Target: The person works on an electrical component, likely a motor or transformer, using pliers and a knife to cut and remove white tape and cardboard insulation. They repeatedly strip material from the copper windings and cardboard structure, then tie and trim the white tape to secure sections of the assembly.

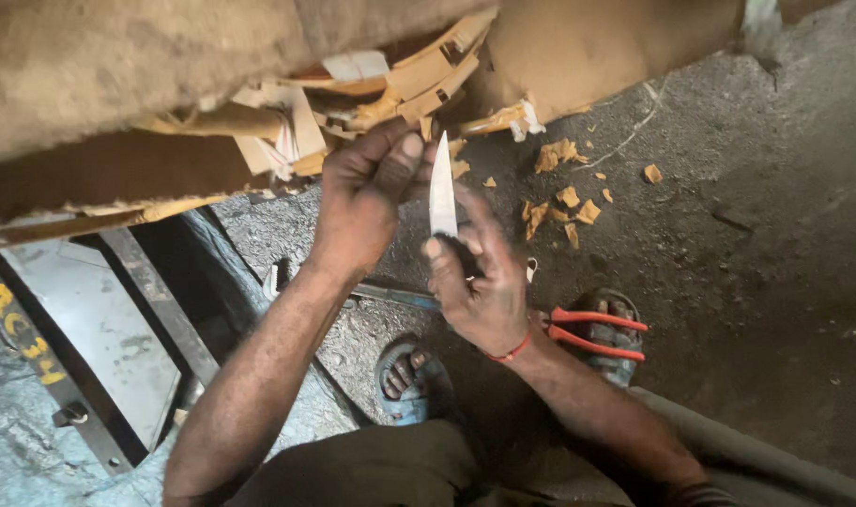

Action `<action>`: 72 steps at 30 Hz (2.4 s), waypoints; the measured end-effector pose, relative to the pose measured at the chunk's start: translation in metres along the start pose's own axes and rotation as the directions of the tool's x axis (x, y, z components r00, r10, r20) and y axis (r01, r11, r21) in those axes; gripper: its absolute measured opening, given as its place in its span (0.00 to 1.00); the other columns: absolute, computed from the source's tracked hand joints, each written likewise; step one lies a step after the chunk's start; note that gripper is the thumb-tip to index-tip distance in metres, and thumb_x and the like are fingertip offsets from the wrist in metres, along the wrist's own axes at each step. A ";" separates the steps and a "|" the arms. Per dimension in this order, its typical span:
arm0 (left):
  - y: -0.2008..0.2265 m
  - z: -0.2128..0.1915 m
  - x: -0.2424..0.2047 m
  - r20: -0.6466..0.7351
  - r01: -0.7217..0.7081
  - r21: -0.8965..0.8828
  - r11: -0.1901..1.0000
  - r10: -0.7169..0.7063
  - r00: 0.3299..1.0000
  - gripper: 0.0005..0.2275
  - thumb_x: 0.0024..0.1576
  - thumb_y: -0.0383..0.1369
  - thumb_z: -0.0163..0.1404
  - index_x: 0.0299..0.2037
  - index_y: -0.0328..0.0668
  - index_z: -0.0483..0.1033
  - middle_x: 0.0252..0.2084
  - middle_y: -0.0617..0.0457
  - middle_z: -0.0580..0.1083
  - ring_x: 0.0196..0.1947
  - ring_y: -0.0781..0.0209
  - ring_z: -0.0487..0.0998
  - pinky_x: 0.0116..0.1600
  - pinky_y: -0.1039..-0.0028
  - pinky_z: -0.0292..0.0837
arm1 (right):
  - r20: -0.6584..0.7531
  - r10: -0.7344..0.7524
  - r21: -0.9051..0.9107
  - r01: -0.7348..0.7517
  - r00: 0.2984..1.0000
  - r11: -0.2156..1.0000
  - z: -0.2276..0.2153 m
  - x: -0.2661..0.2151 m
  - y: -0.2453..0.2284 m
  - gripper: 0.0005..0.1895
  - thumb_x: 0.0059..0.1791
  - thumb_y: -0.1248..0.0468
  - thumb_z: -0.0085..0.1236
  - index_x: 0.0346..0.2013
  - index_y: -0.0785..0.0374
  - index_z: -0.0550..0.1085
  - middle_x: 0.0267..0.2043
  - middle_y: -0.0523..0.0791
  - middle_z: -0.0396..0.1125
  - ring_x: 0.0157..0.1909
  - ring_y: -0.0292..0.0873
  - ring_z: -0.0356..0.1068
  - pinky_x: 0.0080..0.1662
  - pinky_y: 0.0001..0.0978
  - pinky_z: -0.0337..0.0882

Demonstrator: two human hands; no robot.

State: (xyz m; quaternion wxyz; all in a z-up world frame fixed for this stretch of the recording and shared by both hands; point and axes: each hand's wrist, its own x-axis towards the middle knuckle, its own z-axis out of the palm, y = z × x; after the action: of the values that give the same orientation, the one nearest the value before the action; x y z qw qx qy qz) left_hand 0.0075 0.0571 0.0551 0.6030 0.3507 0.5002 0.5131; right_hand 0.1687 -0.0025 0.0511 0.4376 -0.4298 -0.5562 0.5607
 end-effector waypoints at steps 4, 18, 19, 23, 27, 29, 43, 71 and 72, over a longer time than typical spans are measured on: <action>-0.009 -0.005 0.002 -0.014 0.014 -0.036 0.999 -0.015 1.000 0.13 0.68 0.31 0.47 0.59 0.31 0.74 0.44 0.48 0.80 0.40 0.63 0.81 0.47 0.72 0.82 | -0.015 -0.173 -0.114 0.170 0.985 0.979 -0.001 0.006 0.007 0.30 0.58 0.75 0.53 0.74 0.70 0.56 0.53 0.53 0.73 0.45 0.36 0.72 0.43 0.26 0.74; -0.017 -0.020 0.008 -0.045 0.018 0.040 0.999 -0.017 0.999 0.11 0.66 0.33 0.49 0.51 0.34 0.79 0.39 0.53 0.81 0.37 0.67 0.81 0.45 0.75 0.81 | -0.027 -0.163 -0.268 0.150 0.986 0.952 0.011 0.031 -0.001 0.27 0.55 0.74 0.55 0.70 0.73 0.62 0.63 0.59 0.70 0.62 0.47 0.74 0.59 0.33 0.76; -0.018 -0.020 0.006 -0.050 0.023 0.077 0.997 -0.019 0.999 0.11 0.67 0.33 0.48 0.50 0.33 0.80 0.38 0.52 0.81 0.36 0.67 0.81 0.44 0.76 0.81 | -0.032 -0.085 -0.219 0.076 0.996 0.973 0.010 0.031 -0.002 0.28 0.55 0.74 0.54 0.70 0.73 0.62 0.62 0.58 0.72 0.60 0.46 0.75 0.57 0.32 0.77; -0.010 -0.020 0.003 -0.162 0.155 0.385 0.910 -0.099 0.982 0.11 0.65 0.29 0.47 0.42 0.30 0.84 0.34 0.49 0.82 0.35 0.66 0.79 0.40 0.76 0.76 | -0.016 -0.196 -0.432 0.170 0.980 0.886 0.014 0.032 -0.013 0.26 0.53 0.75 0.56 0.66 0.75 0.65 0.64 0.61 0.68 0.66 0.52 0.71 0.63 0.37 0.72; -0.009 -0.016 0.004 -0.074 -0.029 0.164 0.986 0.042 0.996 0.10 0.66 0.28 0.46 0.47 0.30 0.81 0.38 0.52 0.81 0.37 0.67 0.80 0.42 0.75 0.78 | -0.030 -0.161 -0.344 0.141 0.987 0.928 0.018 0.036 -0.015 0.26 0.53 0.75 0.55 0.67 0.75 0.65 0.65 0.60 0.69 0.65 0.50 0.72 0.63 0.35 0.73; -0.011 -0.012 0.003 -0.043 0.041 0.019 0.999 -0.040 0.998 0.12 0.67 0.32 0.46 0.50 0.32 0.80 0.38 0.53 0.81 0.36 0.67 0.80 0.42 0.76 0.78 | -0.043 -0.170 -0.395 0.140 0.984 0.908 0.015 0.035 -0.015 0.24 0.54 0.75 0.56 0.66 0.73 0.67 0.63 0.57 0.71 0.63 0.48 0.75 0.63 0.34 0.75; 0.001 -0.008 -0.007 -0.093 -0.024 0.137 0.990 0.037 0.995 0.12 0.67 0.30 0.49 0.55 0.30 0.77 0.38 0.53 0.78 0.35 0.69 0.76 0.41 0.78 0.75 | -0.079 -0.171 -0.260 0.146 0.982 0.954 0.022 0.030 -0.032 0.25 0.53 0.76 0.54 0.66 0.72 0.67 0.61 0.57 0.72 0.60 0.48 0.74 0.60 0.34 0.75; 0.014 -0.006 0.000 -0.105 0.003 0.137 0.991 0.012 0.994 0.12 0.64 0.29 0.49 0.54 0.31 0.78 0.42 0.50 0.81 0.37 0.65 0.82 0.44 0.74 0.83 | -0.058 -0.164 -0.303 0.139 0.985 0.943 0.019 0.024 -0.028 0.28 0.51 0.76 0.54 0.67 0.75 0.64 0.65 0.61 0.66 0.65 0.48 0.69 0.60 0.33 0.74; 0.010 -0.003 -0.002 -0.091 -0.023 0.150 0.988 0.037 0.995 0.12 0.65 0.29 0.49 0.54 0.31 0.78 0.41 0.49 0.81 0.36 0.66 0.81 0.44 0.75 0.82 | -0.082 -0.114 -0.266 0.089 0.990 0.960 0.018 0.023 -0.027 0.27 0.51 0.75 0.54 0.66 0.74 0.65 0.61 0.59 0.70 0.59 0.45 0.71 0.55 0.31 0.75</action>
State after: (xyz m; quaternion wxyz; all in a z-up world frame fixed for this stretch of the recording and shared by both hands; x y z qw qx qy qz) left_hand 0.0019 0.0567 0.0641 0.5432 0.3781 0.5593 0.4993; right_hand 0.1457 0.0152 0.0786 0.4315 -0.4812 -0.6250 0.4377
